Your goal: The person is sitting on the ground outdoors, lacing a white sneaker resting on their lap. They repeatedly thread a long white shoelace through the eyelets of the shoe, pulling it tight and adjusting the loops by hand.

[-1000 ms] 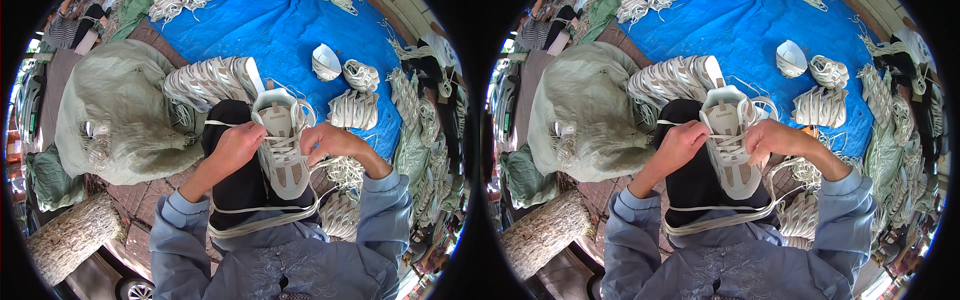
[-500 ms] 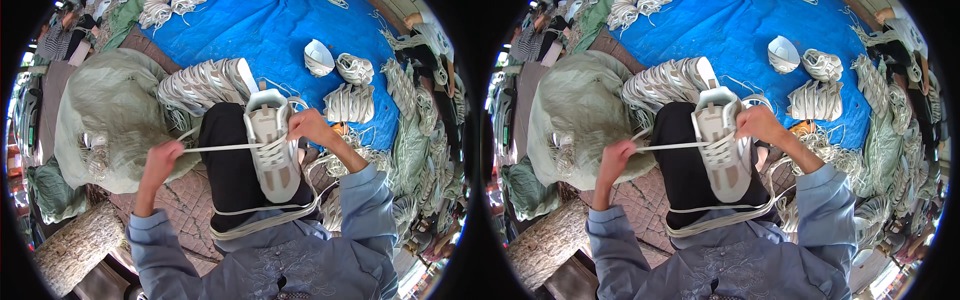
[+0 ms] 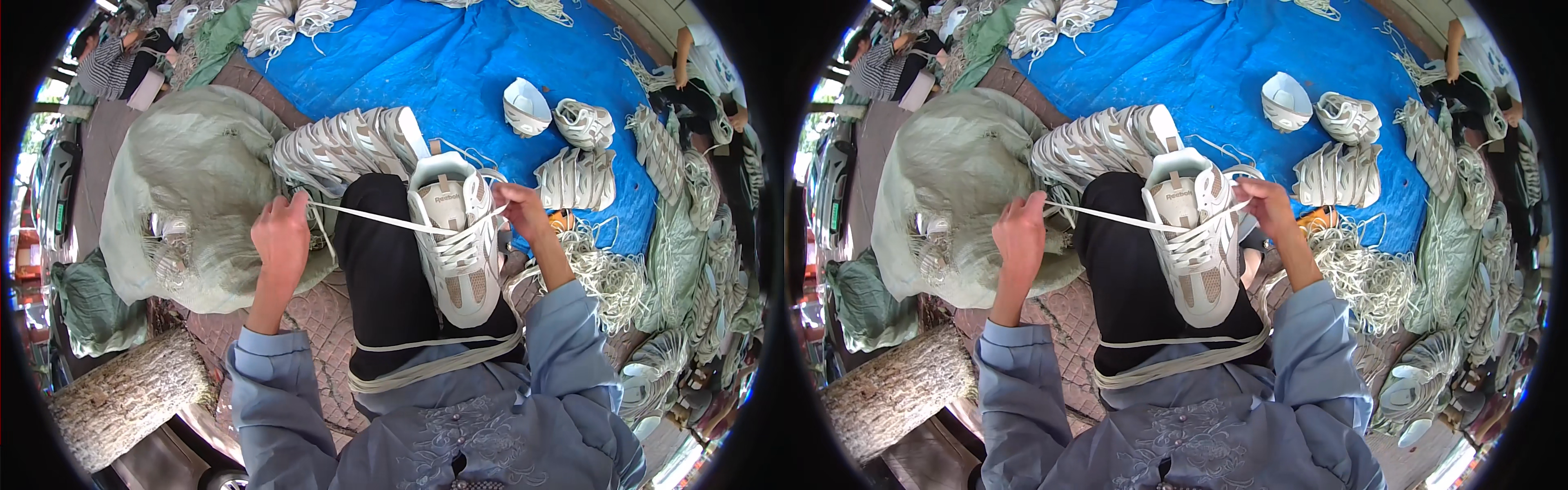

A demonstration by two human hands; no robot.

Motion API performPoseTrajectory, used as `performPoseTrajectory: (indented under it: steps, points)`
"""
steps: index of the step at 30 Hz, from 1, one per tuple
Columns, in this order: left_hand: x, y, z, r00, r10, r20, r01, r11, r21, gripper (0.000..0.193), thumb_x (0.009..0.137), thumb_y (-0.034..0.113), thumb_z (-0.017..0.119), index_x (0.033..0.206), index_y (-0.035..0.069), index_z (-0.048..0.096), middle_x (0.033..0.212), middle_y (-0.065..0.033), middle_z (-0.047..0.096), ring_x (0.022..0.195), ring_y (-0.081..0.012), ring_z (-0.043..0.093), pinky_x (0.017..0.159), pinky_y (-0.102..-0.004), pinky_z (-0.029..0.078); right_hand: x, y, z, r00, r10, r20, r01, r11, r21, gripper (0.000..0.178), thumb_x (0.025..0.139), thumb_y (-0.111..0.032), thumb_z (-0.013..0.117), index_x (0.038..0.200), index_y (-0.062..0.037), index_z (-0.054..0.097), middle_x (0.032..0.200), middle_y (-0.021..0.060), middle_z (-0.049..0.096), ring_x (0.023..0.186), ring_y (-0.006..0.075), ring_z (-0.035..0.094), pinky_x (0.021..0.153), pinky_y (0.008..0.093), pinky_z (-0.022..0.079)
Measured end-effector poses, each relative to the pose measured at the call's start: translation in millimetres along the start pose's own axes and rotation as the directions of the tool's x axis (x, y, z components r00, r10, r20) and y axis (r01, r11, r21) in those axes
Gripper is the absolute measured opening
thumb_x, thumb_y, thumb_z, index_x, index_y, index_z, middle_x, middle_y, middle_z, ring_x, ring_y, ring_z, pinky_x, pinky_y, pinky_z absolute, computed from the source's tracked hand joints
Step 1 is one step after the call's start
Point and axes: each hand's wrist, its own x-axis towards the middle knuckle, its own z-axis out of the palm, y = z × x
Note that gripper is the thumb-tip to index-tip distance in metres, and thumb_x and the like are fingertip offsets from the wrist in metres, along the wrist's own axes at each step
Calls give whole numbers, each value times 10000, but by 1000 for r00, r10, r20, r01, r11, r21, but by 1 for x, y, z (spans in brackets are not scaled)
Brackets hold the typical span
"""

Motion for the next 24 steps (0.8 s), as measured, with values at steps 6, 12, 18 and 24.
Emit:
performPoseTrajectory:
  steps: [6, 12, 18, 24]
  points:
    - [-10, 11, 15, 853, -148, 500, 274, -688, -672, 170, 850, 90, 501, 963, -28, 548, 958, -124, 574, 914, -218, 557, 800, -366, 469, -20, -43, -49, 982, -149, -116, 130, 979, -158, 296, 762, -150, 574, 992, 36, 566, 868, 121, 624, 720, 152, 591, 606, 241, 447]
    - [-14, -46, 15, 811, -440, 385, -92, -746, -660, 265, 813, 54, 545, 1049, -40, 472, 859, -95, 563, 852, -188, 547, 878, -353, 432, -28, -102, -79, 935, -353, 44, 326, 900, 289, 192, 811, -76, 521, 984, 7, 533, 892, 93, 586, 783, 161, 572, 657, 252, 468]
    - [-56, -179, -23, 699, -655, 285, -159, -531, -832, 283, 837, -21, 471, 1114, -61, 423, 888, -103, 531, 825, -178, 533, 846, -327, 453, -25, -166, -139, 880, -475, -27, 466, 850, 246, 212, 828, -91, 525, 1017, 4, 509, 890, 65, 559, 817, 153, 545, 687, 245, 451]
    - [-116, -315, -3, 606, -755, 253, -194, -448, -873, 295, 827, -44, 463, 1112, -98, 406, 933, -173, 519, 869, -251, 528, 855, -369, 466, -23, -212, -226, 814, -535, -226, 574, 800, 175, 257, 823, -107, 548, 1054, -3, 509, 950, 52, 552, 882, 156, 531, 814, 266, 421]
